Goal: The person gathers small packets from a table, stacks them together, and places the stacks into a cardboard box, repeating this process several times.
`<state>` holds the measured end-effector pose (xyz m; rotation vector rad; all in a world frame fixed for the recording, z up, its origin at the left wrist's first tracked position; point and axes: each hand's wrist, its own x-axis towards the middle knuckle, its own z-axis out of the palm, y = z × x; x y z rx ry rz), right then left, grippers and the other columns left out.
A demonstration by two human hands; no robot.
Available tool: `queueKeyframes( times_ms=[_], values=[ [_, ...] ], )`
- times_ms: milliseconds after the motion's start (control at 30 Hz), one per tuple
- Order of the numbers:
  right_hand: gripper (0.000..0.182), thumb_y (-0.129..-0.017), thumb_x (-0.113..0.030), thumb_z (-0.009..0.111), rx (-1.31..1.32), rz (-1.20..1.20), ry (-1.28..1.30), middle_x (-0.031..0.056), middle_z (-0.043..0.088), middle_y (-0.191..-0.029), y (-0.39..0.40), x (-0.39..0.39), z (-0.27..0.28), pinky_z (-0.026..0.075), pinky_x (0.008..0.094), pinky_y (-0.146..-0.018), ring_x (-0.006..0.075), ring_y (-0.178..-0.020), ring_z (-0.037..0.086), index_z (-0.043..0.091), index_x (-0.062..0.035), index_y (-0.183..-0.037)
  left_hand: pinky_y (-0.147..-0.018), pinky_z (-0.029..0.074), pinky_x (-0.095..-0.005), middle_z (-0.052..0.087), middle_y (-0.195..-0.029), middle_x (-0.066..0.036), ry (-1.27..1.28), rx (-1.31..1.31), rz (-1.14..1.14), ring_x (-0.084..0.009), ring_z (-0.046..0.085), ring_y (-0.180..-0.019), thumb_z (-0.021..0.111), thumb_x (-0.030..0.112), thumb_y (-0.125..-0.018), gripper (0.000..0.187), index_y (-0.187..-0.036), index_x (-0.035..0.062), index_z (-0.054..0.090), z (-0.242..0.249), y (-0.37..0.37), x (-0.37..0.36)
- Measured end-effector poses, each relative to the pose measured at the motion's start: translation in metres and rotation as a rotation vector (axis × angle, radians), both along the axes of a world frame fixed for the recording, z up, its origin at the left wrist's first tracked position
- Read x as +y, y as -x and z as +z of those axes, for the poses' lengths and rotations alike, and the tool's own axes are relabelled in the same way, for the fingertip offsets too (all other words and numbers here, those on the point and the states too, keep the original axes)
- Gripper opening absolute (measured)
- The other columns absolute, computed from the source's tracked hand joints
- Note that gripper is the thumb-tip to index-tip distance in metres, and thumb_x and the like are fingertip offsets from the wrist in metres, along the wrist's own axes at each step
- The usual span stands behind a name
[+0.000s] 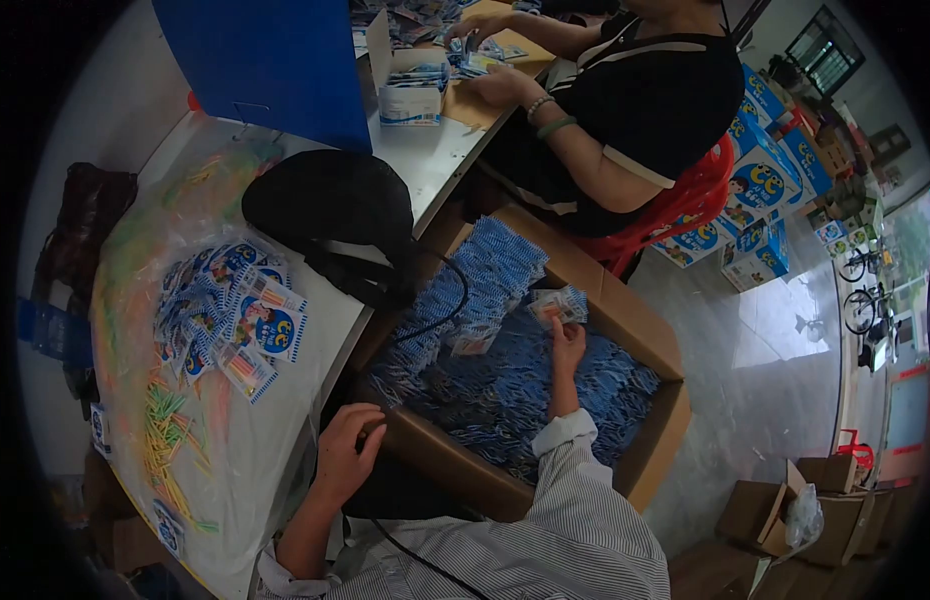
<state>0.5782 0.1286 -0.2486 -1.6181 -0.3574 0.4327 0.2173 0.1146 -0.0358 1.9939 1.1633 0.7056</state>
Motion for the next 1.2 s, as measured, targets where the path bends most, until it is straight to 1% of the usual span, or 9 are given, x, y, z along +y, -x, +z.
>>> queueKeyframes(
  times_ms=[133,233,400,467,533,700,900,1000,1200],
  values=[
    [0.029,-0.071,-0.020,0.069,-0.116,-0.072,0.094,0.0066,0.059,-0.080,-0.010,0.017,-0.006,0.044,0.0268,-0.061,0.0119,-0.065,0.053,0.056,0.0007,-0.086,-0.059,0.046,-0.0269,0.054,-0.092,-0.010,0.026,0.001,0.006,-0.0220,0.057,-0.077,0.059,0.000,-0.073,0.016,-0.089,0.0018,0.054,0.005,-0.002,0.001],
    [0.032,-0.071,-0.020,0.069,0.179,-0.082,0.028,0.0065,0.060,-0.083,-0.003,0.015,0.003,0.044,0.0276,-0.065,0.0124,-0.069,0.054,0.057,0.0010,-0.092,-0.060,0.046,-0.0276,0.055,-0.091,-0.010,0.032,-0.027,0.012,-0.0230,0.057,-0.077,0.059,0.001,-0.073,0.016,-0.088,0.0015,0.054,0.008,-0.005,0.003],
    [0.021,-0.073,-0.013,0.066,-0.100,0.028,-0.160,0.0062,0.060,-0.083,0.028,-0.017,0.060,0.043,0.0245,-0.065,0.0121,-0.071,0.055,0.058,0.0006,-0.086,-0.063,0.046,-0.0289,0.056,-0.087,-0.011,0.001,-0.057,-0.017,-0.0242,0.057,-0.078,0.058,0.002,-0.074,0.014,-0.087,0.0011,0.054,0.008,-0.005,0.012],
    [0.019,-0.073,-0.011,0.066,0.006,0.068,-0.134,0.0061,0.060,-0.082,0.049,-0.033,0.072,0.043,0.0228,-0.064,0.0111,-0.071,0.055,0.058,0.0015,-0.085,-0.064,0.046,-0.0294,0.057,-0.085,-0.010,0.020,-0.074,-0.039,-0.0237,0.057,-0.076,0.058,0.004,-0.074,0.012,-0.086,0.0015,0.055,0.002,-0.004,0.015],
    [0.019,-0.073,-0.010,0.066,0.000,0.361,0.004,0.0049,0.061,-0.080,0.063,-0.049,0.063,0.044,0.0232,-0.063,0.0097,-0.071,0.056,0.058,0.0010,-0.086,-0.064,0.046,-0.0295,0.057,-0.084,-0.010,0.060,-0.050,-0.051,-0.0236,0.057,-0.075,0.058,0.005,-0.075,0.011,-0.085,0.0016,0.055,0.004,-0.008,0.018],
    [0.019,-0.070,-0.007,0.067,-0.049,0.541,0.148,0.0049,0.061,-0.078,0.110,-0.038,0.066,0.044,0.0230,-0.060,0.0082,-0.067,0.054,0.058,-0.0013,-0.085,-0.063,0.046,-0.0297,0.057,-0.082,-0.011,0.086,0.030,-0.125,-0.0245,0.058,-0.074,0.057,0.007,-0.076,0.009,-0.083,0.0011,0.056,-0.011,-0.022,0.028],
    [0.024,-0.065,-0.006,0.071,-0.212,0.644,0.054,0.0056,0.059,-0.076,0.134,-0.034,0.056,0.043,0.0228,-0.059,0.0101,-0.067,0.055,0.059,-0.0025,-0.085,-0.073,0.045,-0.0353,0.054,-0.098,-0.015,0.172,0.187,-0.124,-0.0294,0.056,-0.085,0.062,0.012,-0.073,0.031,-0.101,0.0020,0.051,-0.042,-0.043,0.042],
    [0.027,-0.064,-0.005,0.072,-0.170,0.685,-0.006,0.0048,0.058,-0.079,0.144,-0.052,0.088,0.043,0.0227,-0.060,0.0110,-0.070,0.055,0.058,-0.0021,-0.086,-0.078,0.043,-0.0365,0.050,-0.107,-0.016,-0.130,0.172,-0.109,-0.0307,0.054,-0.089,0.065,0.016,-0.070,0.045,-0.109,0.0028,0.046,-0.044,-0.055,0.042],
    [0.027,-0.065,-0.005,0.071,0.012,0.798,-0.093,0.0041,0.057,-0.087,0.145,-0.061,0.116,0.042,0.0211,-0.063,0.0102,-0.074,0.054,0.057,-0.0011,-0.088,-0.073,0.044,-0.0325,0.057,-0.091,-0.014,0.219,-0.033,-0.395,-0.0274,0.057,-0.082,0.068,0.022,-0.067,0.038,-0.096,0.0023,0.055,-0.055,-0.056,0.049]
  ],
)
